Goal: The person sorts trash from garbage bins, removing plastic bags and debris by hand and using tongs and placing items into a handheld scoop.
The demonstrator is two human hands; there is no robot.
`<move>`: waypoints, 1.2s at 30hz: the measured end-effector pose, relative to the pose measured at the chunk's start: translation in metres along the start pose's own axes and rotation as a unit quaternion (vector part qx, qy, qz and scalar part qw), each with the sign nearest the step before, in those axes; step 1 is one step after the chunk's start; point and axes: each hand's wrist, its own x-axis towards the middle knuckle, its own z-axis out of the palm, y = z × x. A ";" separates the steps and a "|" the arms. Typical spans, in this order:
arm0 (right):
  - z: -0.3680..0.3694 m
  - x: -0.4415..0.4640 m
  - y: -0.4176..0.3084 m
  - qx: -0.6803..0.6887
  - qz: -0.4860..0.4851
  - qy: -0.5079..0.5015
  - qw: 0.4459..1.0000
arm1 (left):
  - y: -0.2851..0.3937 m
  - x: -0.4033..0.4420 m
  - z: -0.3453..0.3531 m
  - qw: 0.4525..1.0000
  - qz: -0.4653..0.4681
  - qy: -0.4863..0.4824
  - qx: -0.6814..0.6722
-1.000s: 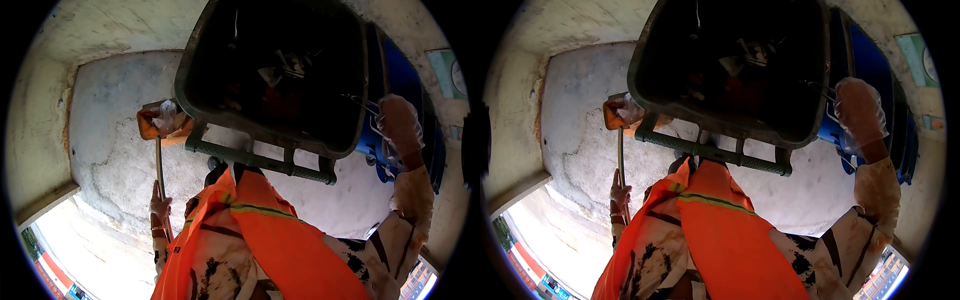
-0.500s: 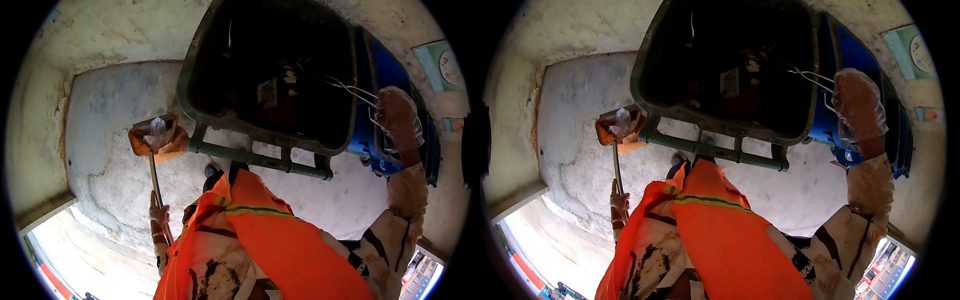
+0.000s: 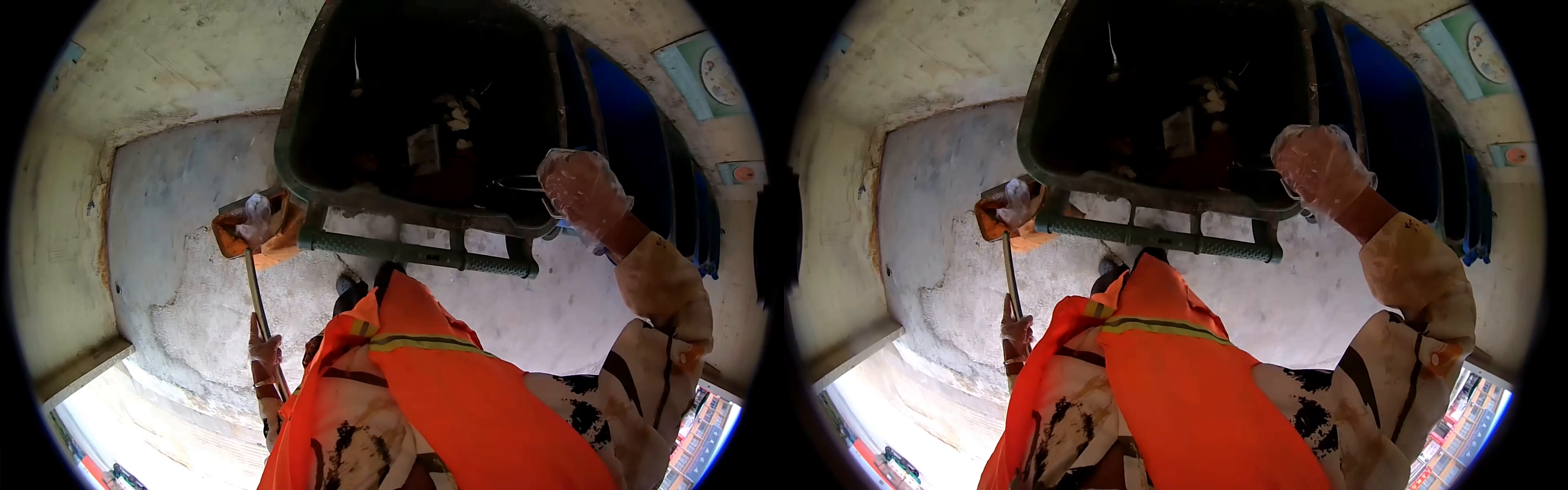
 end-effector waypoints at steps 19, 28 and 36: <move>-0.019 0.043 -0.031 0.086 -0.013 0.093 0.992 | -0.020 -0.018 -0.011 1.000 0.004 0.031 -0.003; 0.049 -0.011 0.019 0.196 0.027 0.243 0.950 | -0.050 0.006 -0.021 0.998 0.033 0.031 -0.037; 0.004 0.027 0.006 0.125 0.135 0.162 0.969 | -0.032 -0.004 -0.013 0.999 0.011 0.042 0.003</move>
